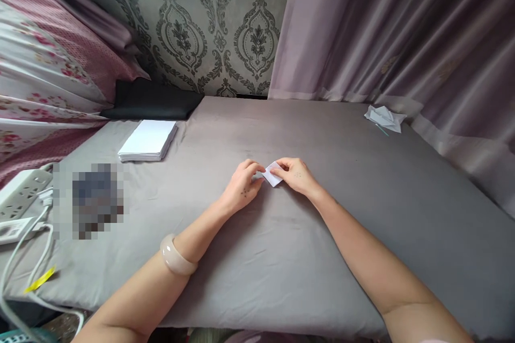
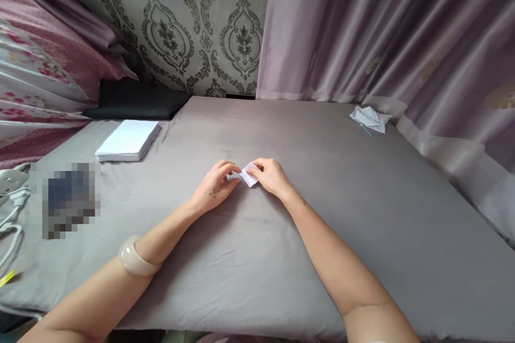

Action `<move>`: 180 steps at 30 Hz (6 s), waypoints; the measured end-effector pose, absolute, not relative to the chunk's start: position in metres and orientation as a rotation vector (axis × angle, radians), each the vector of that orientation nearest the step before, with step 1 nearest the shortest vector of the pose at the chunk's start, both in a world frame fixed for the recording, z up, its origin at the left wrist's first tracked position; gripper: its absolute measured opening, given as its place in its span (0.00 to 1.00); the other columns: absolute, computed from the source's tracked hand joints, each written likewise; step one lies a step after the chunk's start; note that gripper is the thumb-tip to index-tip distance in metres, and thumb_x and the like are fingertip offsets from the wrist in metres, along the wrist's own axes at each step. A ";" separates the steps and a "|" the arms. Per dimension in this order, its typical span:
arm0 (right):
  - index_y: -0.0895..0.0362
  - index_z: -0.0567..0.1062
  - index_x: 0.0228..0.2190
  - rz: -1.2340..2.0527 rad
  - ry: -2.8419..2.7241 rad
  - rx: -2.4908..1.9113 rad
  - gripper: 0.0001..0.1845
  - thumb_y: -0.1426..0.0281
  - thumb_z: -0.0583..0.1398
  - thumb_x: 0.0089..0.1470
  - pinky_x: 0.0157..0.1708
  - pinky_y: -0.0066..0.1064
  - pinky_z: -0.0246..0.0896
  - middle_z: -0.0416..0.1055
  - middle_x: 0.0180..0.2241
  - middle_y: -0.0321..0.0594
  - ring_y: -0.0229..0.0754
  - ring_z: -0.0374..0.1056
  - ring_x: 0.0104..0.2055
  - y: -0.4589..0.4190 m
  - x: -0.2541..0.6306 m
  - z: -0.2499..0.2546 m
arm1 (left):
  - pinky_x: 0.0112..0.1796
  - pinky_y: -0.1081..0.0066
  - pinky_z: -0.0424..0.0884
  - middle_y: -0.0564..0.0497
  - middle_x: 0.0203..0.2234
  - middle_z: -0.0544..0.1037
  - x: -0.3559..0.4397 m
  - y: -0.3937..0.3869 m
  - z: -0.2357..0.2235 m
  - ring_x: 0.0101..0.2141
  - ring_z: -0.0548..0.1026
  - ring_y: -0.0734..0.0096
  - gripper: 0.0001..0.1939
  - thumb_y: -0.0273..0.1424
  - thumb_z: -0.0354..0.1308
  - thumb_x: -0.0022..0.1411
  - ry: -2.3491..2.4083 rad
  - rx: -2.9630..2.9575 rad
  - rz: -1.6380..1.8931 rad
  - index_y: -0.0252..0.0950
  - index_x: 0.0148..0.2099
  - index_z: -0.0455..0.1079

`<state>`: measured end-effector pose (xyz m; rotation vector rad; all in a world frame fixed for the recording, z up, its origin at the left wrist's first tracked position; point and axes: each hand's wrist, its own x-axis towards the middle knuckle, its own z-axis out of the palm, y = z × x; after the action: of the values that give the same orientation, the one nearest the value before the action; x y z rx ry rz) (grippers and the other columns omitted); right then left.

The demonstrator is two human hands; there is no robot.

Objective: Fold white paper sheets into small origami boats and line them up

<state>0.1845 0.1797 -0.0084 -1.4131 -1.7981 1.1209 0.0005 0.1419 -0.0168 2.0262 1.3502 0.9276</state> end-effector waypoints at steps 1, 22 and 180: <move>0.56 0.78 0.34 1.002 -1.878 -1.439 0.10 0.66 0.61 0.50 0.37 0.33 0.62 0.75 0.32 0.39 0.42 0.69 0.34 0.182 0.185 -0.012 | 0.39 0.68 0.69 0.46 0.43 0.72 0.000 0.144 -0.019 0.41 0.71 0.66 0.10 0.25 0.52 0.60 1.305 2.122 0.882 0.38 0.44 0.69; 0.54 0.76 0.39 0.411 -2.250 -1.258 0.11 0.72 0.55 0.57 0.46 0.37 0.62 0.73 0.45 0.42 0.45 0.66 0.47 0.144 0.197 -0.017 | 0.40 0.68 0.68 0.46 0.39 0.75 -0.001 0.158 -0.022 0.40 0.72 0.64 0.16 0.34 0.44 0.67 1.264 2.364 0.656 0.39 0.39 0.74; 0.52 0.76 0.41 0.465 -2.401 -1.124 0.14 0.71 0.52 0.63 0.37 0.31 0.62 0.69 0.36 0.41 0.41 0.62 0.39 0.152 0.214 -0.018 | 0.39 0.66 0.70 0.42 0.38 0.74 -0.017 0.167 -0.022 0.38 0.68 0.66 0.17 0.30 0.40 0.70 0.959 2.699 0.610 0.34 0.45 0.71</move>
<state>0.2138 0.1524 -0.0177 -1.1235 -2.4014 0.4650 -0.0172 0.1672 -0.0219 2.6987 0.9593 0.6104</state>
